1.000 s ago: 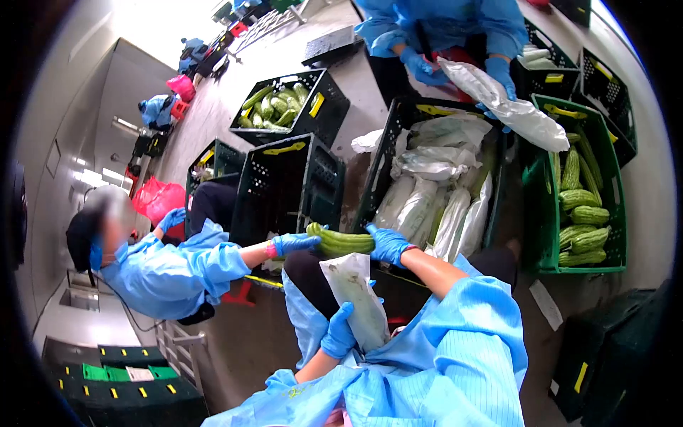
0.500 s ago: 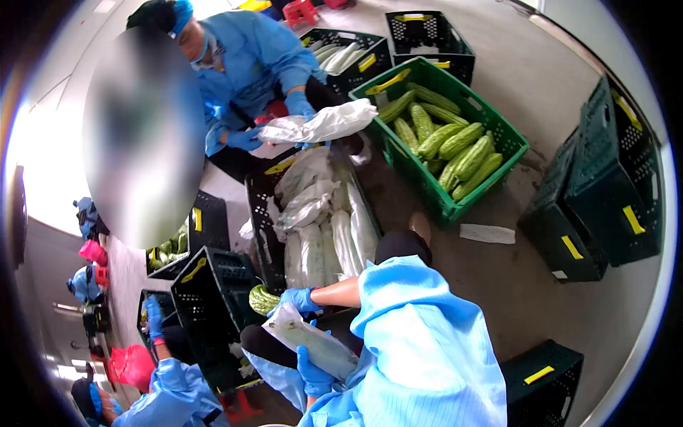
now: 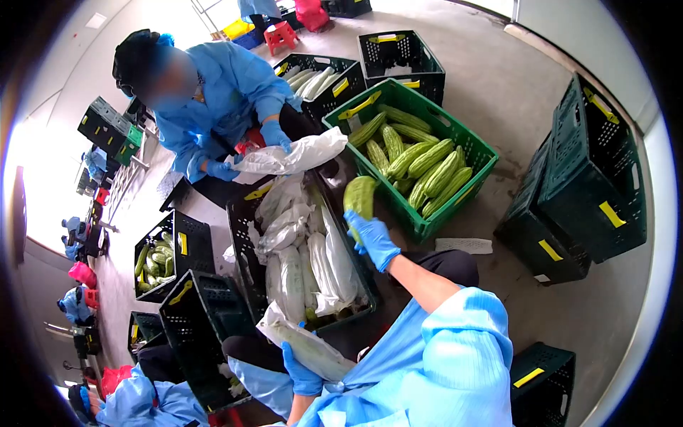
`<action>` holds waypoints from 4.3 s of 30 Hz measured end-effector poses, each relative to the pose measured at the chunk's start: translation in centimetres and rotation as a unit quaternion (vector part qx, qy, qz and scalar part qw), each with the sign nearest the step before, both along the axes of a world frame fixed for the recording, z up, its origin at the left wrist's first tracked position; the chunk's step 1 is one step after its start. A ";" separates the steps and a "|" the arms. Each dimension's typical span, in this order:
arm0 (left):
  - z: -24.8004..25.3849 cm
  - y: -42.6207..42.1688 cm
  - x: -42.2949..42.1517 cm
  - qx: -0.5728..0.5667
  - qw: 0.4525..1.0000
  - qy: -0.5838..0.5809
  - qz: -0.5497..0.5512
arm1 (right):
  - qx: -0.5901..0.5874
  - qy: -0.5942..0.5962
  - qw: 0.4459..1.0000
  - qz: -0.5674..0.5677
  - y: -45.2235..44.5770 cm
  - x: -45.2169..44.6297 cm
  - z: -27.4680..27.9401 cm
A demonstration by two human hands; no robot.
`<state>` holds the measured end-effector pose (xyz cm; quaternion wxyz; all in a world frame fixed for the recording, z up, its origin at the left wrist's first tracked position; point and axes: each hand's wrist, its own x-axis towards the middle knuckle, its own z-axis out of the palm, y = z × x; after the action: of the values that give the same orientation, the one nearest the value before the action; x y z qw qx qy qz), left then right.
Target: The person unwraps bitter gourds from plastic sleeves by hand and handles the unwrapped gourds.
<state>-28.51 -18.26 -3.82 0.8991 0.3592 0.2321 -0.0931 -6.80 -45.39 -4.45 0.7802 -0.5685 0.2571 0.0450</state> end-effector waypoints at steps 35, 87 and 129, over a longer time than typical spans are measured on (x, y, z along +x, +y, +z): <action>1.5 19.2 4.3 -0.010 0.915 -0.279 0.290 | 0.119 -0.225 0.843 0.473 16.5 -7.1 6.9; 4.7 14.0 6.9 0.091 0.895 -0.284 0.332 | -0.025 -0.040 0.755 0.654 19.3 -3.3 6.2; 5.6 13.7 7.7 0.108 0.912 -0.244 0.312 | -0.190 -0.285 0.776 0.529 21.2 -6.1 3.5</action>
<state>-20.81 -4.61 1.79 0.8666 0.3750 0.1148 0.3084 -12.85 -24.22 -1.00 0.5468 -0.7387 -0.3151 0.2366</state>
